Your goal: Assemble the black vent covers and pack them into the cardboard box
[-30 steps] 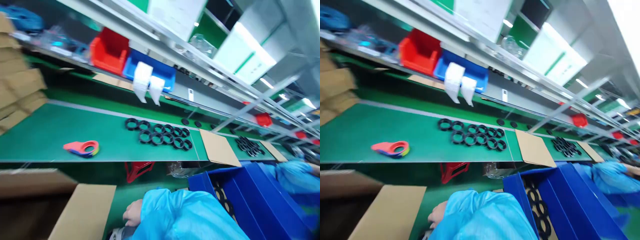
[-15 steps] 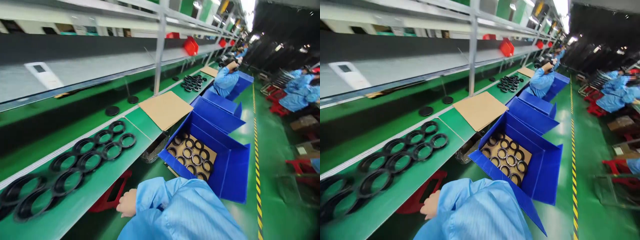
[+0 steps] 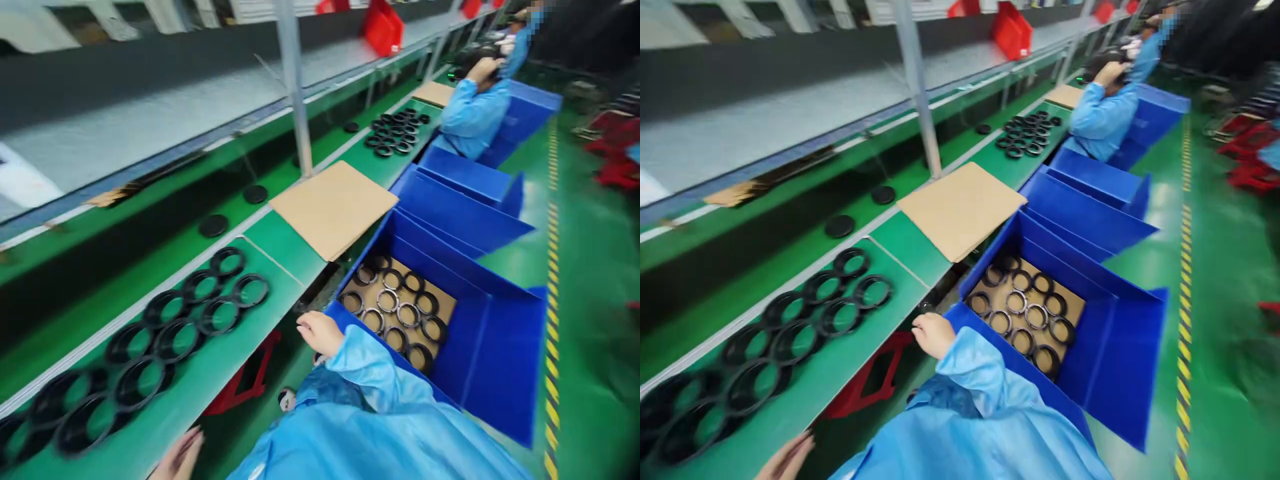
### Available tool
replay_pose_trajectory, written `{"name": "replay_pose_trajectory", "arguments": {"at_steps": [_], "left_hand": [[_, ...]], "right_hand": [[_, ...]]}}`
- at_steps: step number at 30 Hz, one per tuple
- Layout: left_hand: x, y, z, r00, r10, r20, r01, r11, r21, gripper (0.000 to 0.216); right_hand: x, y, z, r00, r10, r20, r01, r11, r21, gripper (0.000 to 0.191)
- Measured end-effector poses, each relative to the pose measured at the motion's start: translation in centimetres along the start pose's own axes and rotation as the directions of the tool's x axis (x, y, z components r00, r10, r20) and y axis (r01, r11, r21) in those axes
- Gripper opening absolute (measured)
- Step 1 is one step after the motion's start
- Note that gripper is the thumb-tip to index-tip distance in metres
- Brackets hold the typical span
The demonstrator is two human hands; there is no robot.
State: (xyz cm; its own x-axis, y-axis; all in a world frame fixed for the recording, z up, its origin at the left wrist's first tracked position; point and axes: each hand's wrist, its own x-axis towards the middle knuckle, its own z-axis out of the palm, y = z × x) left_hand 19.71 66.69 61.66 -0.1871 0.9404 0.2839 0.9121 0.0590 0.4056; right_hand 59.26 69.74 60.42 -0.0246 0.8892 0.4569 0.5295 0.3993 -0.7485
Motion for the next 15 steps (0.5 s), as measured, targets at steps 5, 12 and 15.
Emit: {"name": "replay_pose_trajectory", "arguments": {"at_steps": [5,12,15], "left_hand": [[-1.8,0.0,1.2,0.986,0.104,0.134,-0.061,0.954,-0.293,0.049],[2.1,-5.1,-1.2,0.992,0.101,0.071,-0.071,0.936,-0.345,0.047],[3.7,-7.5,-3.7,0.998,0.052,0.030,-0.034,0.907,-0.420,0.045]], "right_hand": [[-1.1,2.1,2.8,1.000,-0.026,-0.015,0.027,0.994,0.110,0.021],[5.2,-1.3,5.8,0.997,-0.070,-0.028,0.073,0.984,0.161,0.022],[11.1,-4.0,7.1,1.000,-0.010,-0.003,0.010,0.961,0.277,0.015]]}}
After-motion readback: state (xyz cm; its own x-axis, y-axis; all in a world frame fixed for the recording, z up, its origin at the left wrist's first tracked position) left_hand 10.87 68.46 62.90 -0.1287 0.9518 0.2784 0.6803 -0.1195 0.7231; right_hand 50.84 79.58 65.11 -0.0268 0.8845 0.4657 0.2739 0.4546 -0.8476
